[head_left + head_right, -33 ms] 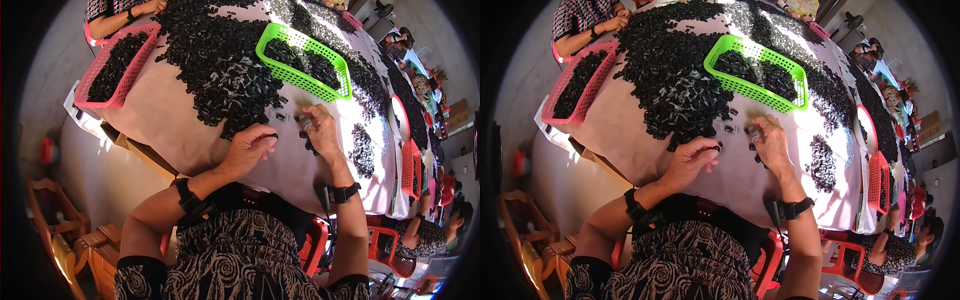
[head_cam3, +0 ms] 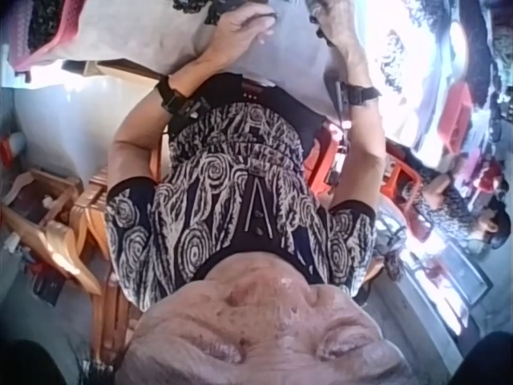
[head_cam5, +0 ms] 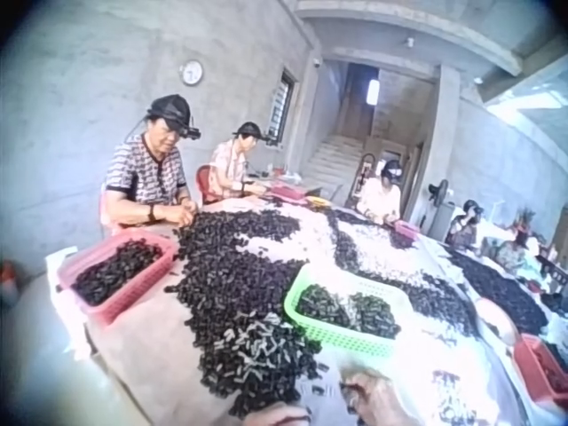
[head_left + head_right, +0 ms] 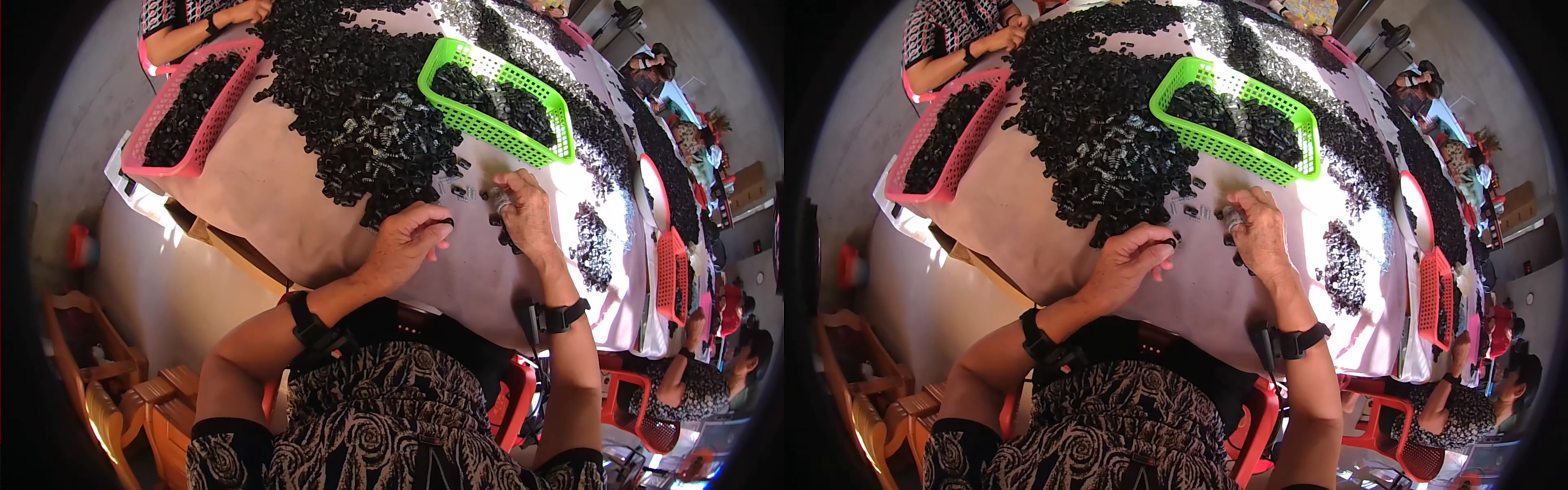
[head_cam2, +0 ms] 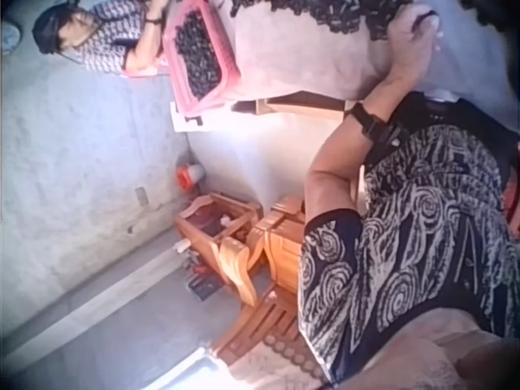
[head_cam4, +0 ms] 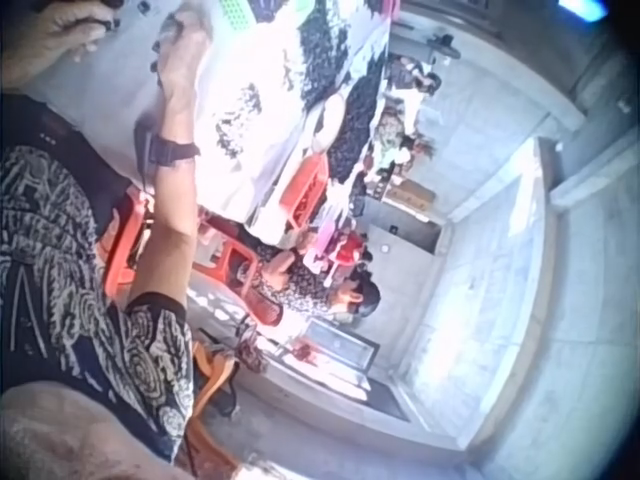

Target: Sorting small black plastic parts on a table from a pile into containers.

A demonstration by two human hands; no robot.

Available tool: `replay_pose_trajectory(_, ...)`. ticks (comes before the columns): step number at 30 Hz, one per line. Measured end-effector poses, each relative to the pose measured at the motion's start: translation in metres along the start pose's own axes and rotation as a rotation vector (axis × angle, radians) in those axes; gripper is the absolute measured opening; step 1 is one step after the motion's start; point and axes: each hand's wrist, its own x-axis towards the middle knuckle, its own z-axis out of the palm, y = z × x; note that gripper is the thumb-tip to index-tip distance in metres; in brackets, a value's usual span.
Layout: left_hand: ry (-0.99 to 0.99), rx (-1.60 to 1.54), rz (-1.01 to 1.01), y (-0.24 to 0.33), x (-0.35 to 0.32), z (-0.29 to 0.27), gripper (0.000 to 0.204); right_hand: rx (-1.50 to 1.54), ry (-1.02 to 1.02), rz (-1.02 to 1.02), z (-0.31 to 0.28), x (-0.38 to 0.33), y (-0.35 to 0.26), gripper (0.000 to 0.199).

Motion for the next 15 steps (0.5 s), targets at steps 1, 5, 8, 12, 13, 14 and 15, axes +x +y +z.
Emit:
replay_pose_trajectory(1, -0.002, 0.007, -0.008, 0.001, 0.000, 0.000, 0.018, -0.023, 0.011, -0.037, -0.002, 0.001, -0.002, 0.028)
replay_pose_trajectory(5, 0.036, -0.035, -0.019, -0.001, 0.000, 0.002, 0.012, 0.063, -0.067, -0.032, 0.002, 0.004, -0.013, 0.027)
replay_pose_trajectory(8, 0.003, 0.006, -0.030, 0.000, 0.000, 0.000, 0.018, -0.077, -0.122, -0.063, 0.004, 0.006, -0.011, 0.027)
replay_pose_trajectory(12, -0.003, 0.021, -0.041, 0.001, 0.000, 0.000, 0.019, -0.158, -0.124, -0.163, 0.002, 0.009, -0.016, 0.026)
replay_pose_trajectory(13, -0.005, 0.033, -0.045, 0.002, 0.001, 0.000, 0.019, -0.164, -0.117, -0.186, 0.003, 0.009, -0.017, 0.025)
replay_pose_trajectory(14, -0.004, 0.033, -0.045, 0.001, 0.000, 0.000, 0.019, -0.164, -0.117, -0.187, 0.003, 0.009, -0.017, 0.025)
replay_pose_trajectory(15, 0.000, 0.029, -0.043, 0.001, 0.000, 0.000, 0.019, -0.146, -0.114, -0.196, 0.004, 0.010, -0.017, 0.024)
